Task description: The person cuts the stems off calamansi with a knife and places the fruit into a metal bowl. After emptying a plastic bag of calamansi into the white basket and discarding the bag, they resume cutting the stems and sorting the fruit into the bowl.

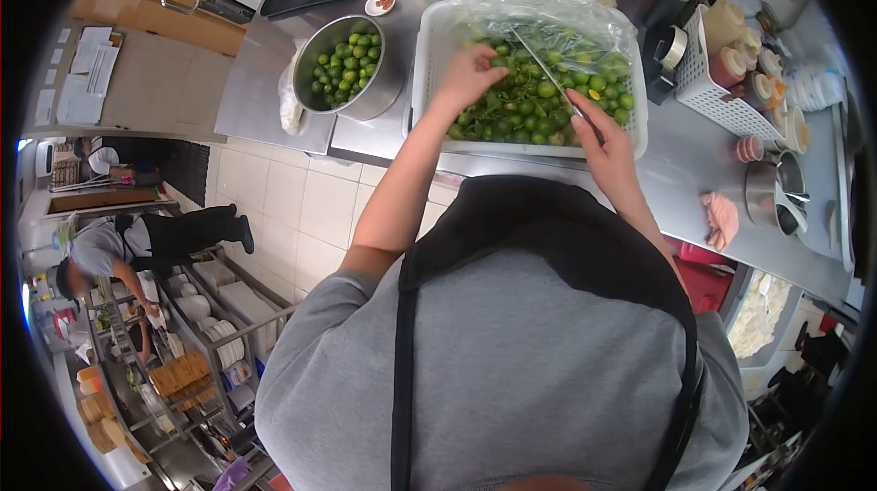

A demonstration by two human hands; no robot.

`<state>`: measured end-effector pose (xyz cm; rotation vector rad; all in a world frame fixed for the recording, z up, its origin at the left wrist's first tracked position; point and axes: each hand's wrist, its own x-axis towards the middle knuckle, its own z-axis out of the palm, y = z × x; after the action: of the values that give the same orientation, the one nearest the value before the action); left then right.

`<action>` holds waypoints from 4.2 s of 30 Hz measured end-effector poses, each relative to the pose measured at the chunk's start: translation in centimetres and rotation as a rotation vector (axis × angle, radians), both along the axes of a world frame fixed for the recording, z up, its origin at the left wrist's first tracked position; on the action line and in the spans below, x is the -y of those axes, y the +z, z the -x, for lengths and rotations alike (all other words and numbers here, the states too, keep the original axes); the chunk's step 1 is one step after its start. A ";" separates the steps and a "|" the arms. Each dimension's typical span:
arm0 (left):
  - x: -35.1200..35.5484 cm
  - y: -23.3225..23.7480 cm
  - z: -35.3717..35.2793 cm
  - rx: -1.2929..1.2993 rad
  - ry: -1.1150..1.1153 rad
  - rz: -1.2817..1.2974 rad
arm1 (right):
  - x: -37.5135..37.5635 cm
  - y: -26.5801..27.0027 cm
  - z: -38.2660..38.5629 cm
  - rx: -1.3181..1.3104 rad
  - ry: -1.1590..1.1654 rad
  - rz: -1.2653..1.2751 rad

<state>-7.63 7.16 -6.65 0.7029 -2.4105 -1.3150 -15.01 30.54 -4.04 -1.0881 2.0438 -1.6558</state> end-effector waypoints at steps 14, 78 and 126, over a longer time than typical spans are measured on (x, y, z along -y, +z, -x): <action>-3.0 5.0 -3.8 -0.533 0.088 -0.742 | 1.0 1.7 -1.0 0.062 0.130 0.007; 5.5 4.2 -5.7 -0.421 0.389 0.145 | 0.3 -0.4 1.2 0.201 0.153 -0.279; -4.5 4.2 -2.6 -0.475 0.036 -0.751 | 1.7 1.1 -1.0 0.281 0.153 -0.065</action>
<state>-5.04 11.70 -2.43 0.5067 -1.5052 -2.1044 -14.05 28.84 -2.89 -0.9075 1.7779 -1.5562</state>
